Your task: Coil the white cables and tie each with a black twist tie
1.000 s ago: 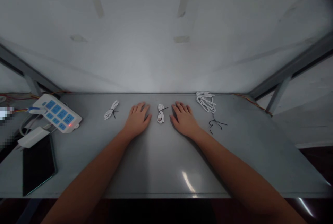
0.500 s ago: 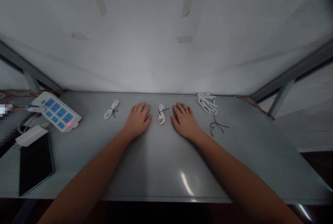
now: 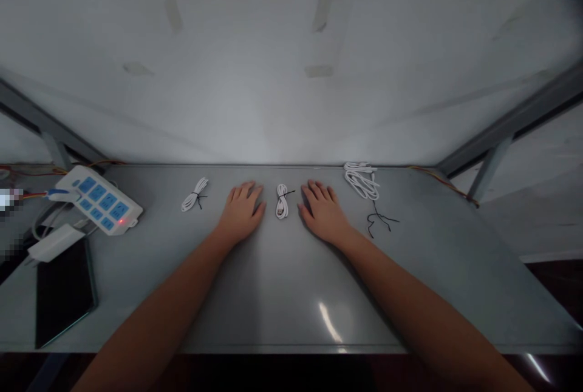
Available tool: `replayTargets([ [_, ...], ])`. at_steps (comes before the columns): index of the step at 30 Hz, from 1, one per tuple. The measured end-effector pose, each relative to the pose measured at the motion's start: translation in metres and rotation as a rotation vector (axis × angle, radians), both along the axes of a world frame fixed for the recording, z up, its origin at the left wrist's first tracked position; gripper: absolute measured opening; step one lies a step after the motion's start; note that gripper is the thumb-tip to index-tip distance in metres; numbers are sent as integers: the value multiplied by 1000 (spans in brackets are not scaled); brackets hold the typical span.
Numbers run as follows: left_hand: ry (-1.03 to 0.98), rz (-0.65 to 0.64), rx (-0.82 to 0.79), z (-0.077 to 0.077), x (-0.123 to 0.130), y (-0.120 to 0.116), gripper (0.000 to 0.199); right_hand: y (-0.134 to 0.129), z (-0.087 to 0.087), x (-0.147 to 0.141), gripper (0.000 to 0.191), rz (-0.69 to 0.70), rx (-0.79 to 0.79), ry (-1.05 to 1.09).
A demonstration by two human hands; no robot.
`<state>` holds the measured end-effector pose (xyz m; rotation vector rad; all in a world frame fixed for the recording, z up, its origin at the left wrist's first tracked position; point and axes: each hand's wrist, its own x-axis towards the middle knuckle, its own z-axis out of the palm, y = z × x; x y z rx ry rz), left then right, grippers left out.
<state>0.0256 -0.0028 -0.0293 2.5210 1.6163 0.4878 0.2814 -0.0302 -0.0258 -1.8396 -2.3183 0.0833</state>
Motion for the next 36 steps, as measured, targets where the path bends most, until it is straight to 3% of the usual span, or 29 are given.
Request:
replayTargets([
  [3, -82, -115, 20, 8, 9, -7, 49, 0, 1, 0, 60, -2, -1, 6],
  [8, -72, -485, -20, 19, 27, -26, 44, -1, 3, -1, 60, 2, -2, 17],
  [11, -25, -532, -50, 18, 28, -28, 42, 0, 3, -2, 58, 5, 6, 36],
  [15, 31, -298, 11, 16, 14, -17, 40, 4, 5, 4, 54, -105, 95, 96],
  [20, 151, 226, 71, 17, -22, -3, 39, 8, 10, 31, 54, -446, 320, 90],
  [23, 199, 499, 122, 16, -37, 0, 41, 11, 11, 48, 52, -546, 301, 68],
  [25, 202, 569, 164, 13, -41, 0, 42, 13, 10, 54, 47, -555, 240, 46],
  [30, 123, 431, 187, 9, -20, -4, 37, 12, 12, 40, 38, -425, 165, 46],
  [36, -18, 175, 43, 5, 20, -20, 39, -6, 20, 2, 36, 118, 86, 409],
])
